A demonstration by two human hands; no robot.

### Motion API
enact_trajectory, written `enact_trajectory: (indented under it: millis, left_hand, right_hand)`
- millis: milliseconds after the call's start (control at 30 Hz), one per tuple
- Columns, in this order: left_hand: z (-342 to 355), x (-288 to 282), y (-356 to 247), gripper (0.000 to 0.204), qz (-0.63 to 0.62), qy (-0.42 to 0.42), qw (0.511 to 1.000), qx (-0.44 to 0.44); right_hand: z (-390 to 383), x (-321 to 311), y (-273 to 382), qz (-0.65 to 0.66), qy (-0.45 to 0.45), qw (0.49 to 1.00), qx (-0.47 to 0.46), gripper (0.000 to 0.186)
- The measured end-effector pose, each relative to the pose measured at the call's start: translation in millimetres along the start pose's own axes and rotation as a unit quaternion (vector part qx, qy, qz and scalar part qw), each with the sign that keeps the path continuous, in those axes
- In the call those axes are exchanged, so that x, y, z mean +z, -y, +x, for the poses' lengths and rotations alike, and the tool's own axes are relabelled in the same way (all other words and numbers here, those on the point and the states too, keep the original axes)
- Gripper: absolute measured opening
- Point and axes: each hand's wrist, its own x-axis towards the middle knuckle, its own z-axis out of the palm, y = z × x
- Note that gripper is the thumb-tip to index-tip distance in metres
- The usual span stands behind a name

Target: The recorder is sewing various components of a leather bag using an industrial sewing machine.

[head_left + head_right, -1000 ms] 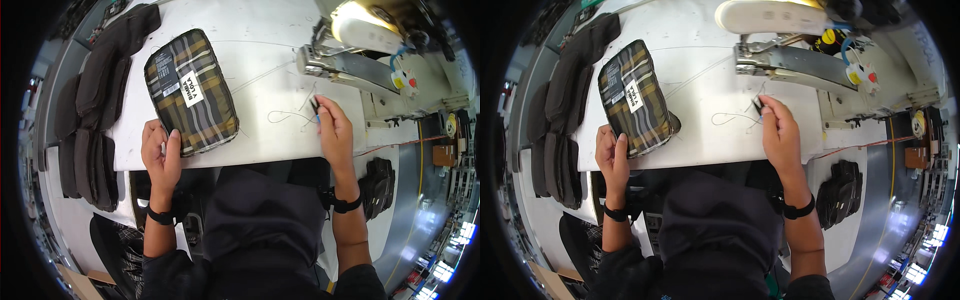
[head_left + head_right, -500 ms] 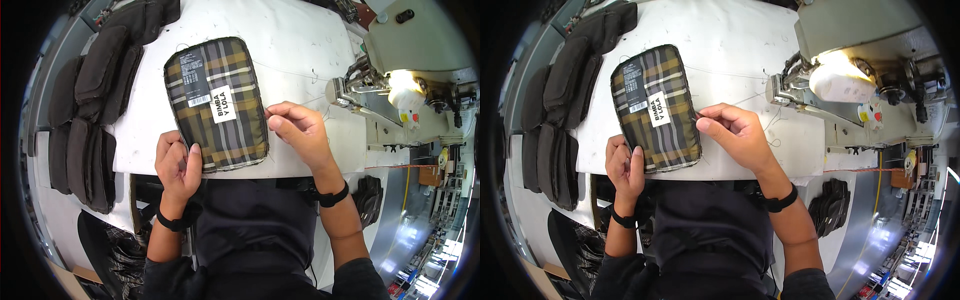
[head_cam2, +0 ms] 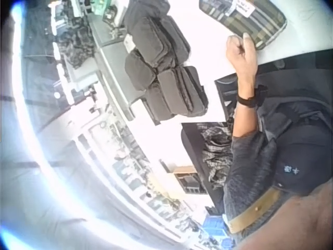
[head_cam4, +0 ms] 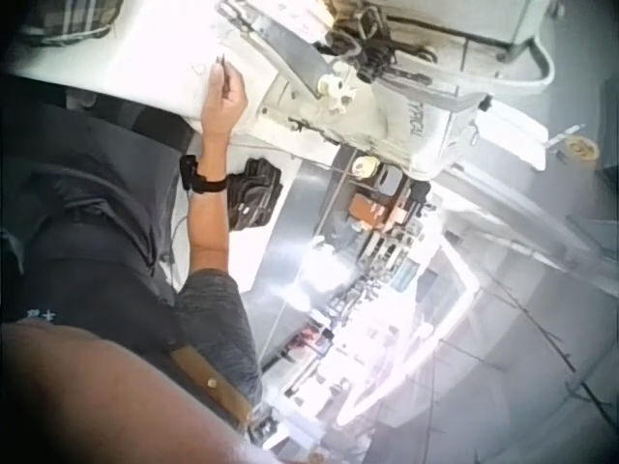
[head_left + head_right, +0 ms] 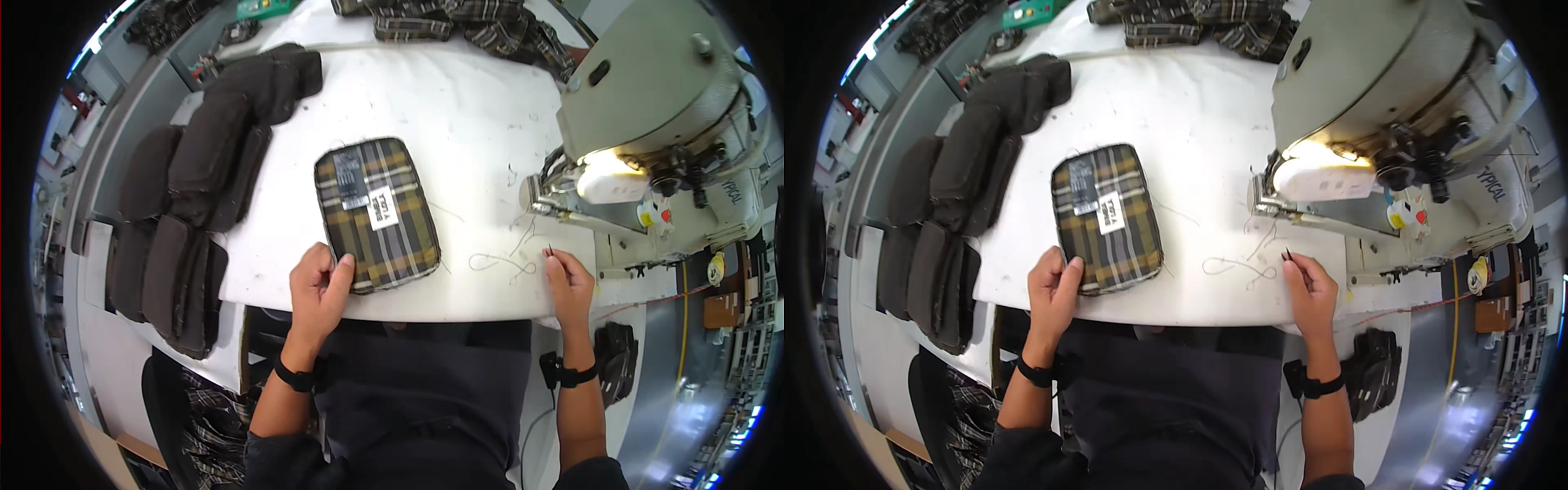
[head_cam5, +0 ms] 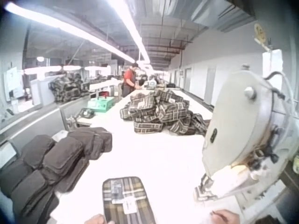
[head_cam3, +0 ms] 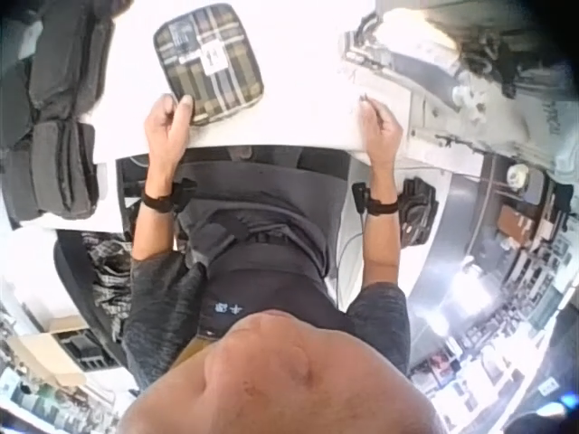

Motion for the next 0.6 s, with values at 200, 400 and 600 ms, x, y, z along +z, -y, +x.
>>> enact_trajectory:
  millis: [200,400,600]
  left_hand:
    - [0,-16,-17,0.039,-0.049,0.078,0.983,-0.157]
    - [14,-34,-44,0.041,-0.014,0.094,0.988,-0.125]
    - [62,-22,-43,0.039,0.037,0.082,0.996,-0.007]
  right_hand:
    - [-5,4,-3,0.048,-0.024,0.999,-0.005,0.021]
    - [2,8,-7,0.044,-0.039,0.997,-0.050,0.022]
    - [1,6,-11,0.048,-0.048,0.996,-0.057,0.022]
